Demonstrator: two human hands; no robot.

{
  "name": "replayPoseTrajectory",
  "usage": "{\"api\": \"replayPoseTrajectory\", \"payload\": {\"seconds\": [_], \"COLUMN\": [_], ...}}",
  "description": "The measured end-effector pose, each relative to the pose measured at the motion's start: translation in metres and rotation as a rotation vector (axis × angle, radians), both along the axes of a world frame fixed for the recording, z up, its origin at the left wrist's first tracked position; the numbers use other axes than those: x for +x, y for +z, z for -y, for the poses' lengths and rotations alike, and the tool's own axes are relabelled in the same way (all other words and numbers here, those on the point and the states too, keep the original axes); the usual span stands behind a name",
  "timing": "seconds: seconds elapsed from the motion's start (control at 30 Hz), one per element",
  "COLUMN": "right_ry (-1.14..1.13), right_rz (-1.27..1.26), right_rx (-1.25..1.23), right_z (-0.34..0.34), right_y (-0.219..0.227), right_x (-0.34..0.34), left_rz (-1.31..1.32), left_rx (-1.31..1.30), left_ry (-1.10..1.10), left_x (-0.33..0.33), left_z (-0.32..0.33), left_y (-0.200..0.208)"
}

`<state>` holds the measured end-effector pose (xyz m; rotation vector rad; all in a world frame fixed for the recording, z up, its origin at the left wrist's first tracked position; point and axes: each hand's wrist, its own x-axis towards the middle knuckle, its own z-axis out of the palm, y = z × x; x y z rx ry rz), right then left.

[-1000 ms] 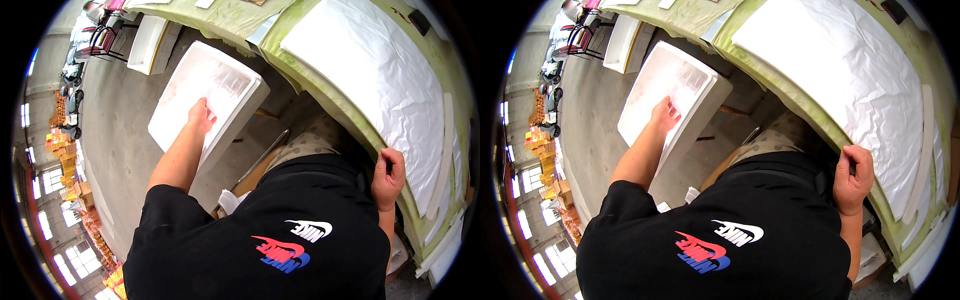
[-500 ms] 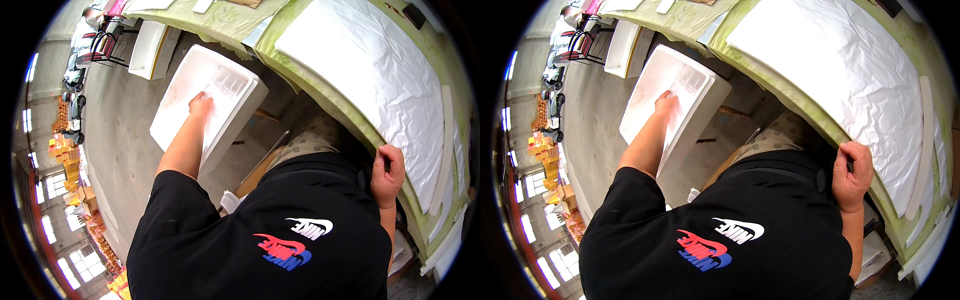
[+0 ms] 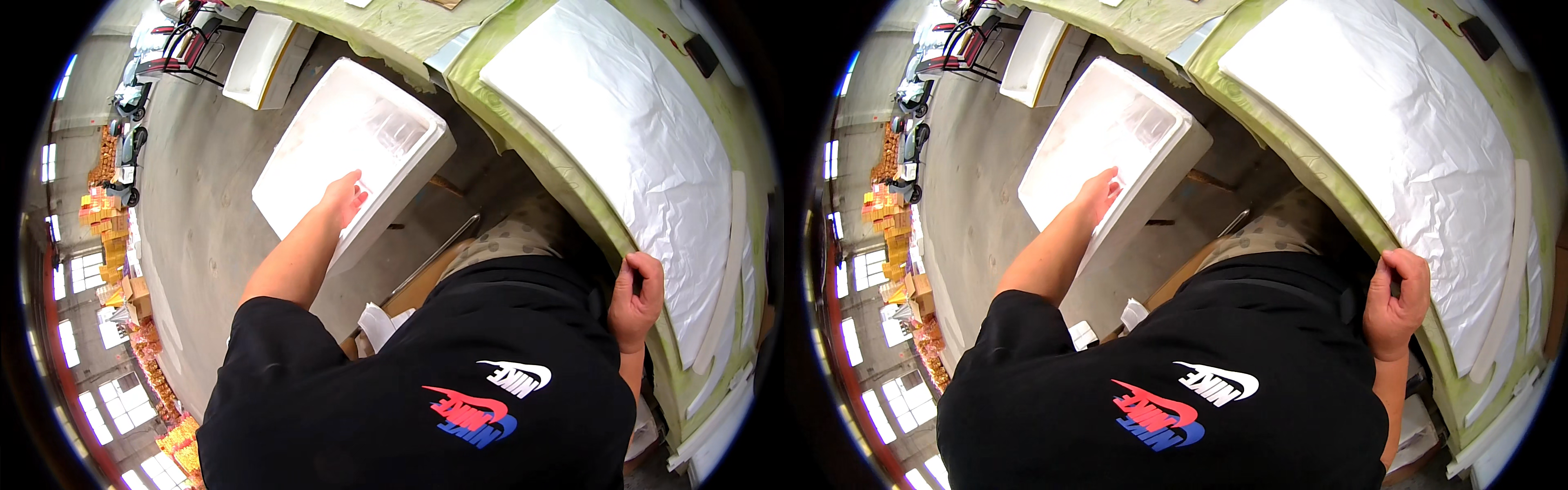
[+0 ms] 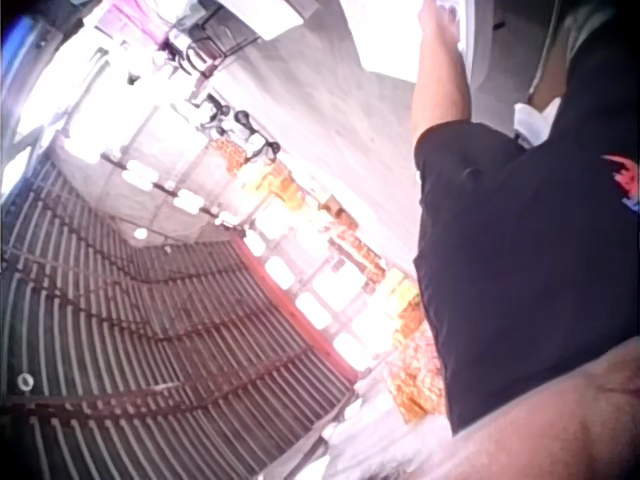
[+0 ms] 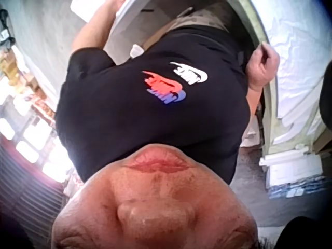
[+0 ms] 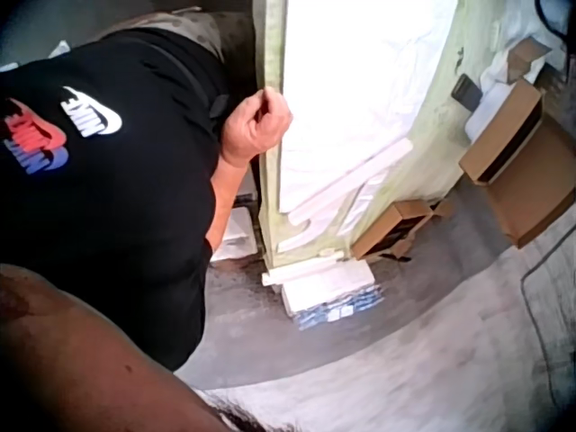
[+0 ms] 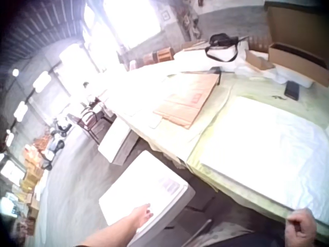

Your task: The person repeatedly wraps small white rectangular items in clear plastic film on a table, then places them into a white styrofoam container. The process is repeated multiple times throughout the clip.

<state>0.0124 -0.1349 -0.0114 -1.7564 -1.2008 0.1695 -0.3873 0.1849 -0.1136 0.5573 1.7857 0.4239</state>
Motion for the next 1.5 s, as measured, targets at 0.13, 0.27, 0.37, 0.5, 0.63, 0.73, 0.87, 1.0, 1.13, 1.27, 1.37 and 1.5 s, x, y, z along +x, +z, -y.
{"api": "replayPoseTrajectory", "payload": {"seconds": [0.13,0.27,0.37,0.5,0.63,0.73,0.87,1.0,1.13,1.27,1.37,1.5], "right_ry": [0.009,-0.001,0.001,-0.002,-0.003,0.0,0.003,0.0,-0.007,-0.012,-0.032,-0.041], "right_rz": [0.032,0.009,0.032,0.026,0.043,0.035,0.05,0.011,0.007,0.022,0.024,0.024], "right_rx": [0.023,0.011,0.014,0.011,0.012,0.004,-0.001,-0.021,-0.037,-0.04,-0.055,-0.055], "right_z": [-0.003,0.0,-0.002,0.0,0.0,-0.001,-0.001,0.003,0.005,0.008,0.007,0.007], "right_y": [0.001,0.001,0.003,0.002,0.001,0.002,0.001,-0.002,-0.005,-0.01,-0.01,-0.014], "right_x": [0.001,0.0,-0.001,0.0,0.001,0.0,0.0,0.001,0.002,0.005,0.004,0.006], "left_rz": [-0.087,-0.08,-0.019,-0.009,0.015,0.019,0.007,0.023,0.099,0.169,0.045,-0.431], "left_rx": [0.032,0.07,0.043,0.044,0.041,0.027,0.026,0.007,-0.04,-0.052,-0.047,0.405], "left_ry": [-0.048,-0.067,-0.075,-0.046,-0.004,0.012,0.0,-0.03,-0.053,-0.069,-0.185,-0.428], "left_x": [0.004,0.002,-0.001,0.001,0.006,0.004,0.004,0.006,0.005,-0.001,-0.003,-0.023], "left_z": [0.0,-0.003,-0.007,-0.006,0.002,0.0,0.0,-0.001,0.002,0.004,0.003,-0.005], "left_y": [0.007,0.002,-0.005,-0.008,-0.001,-0.003,0.001,0.001,0.007,0.0,-0.001,-0.03]}}
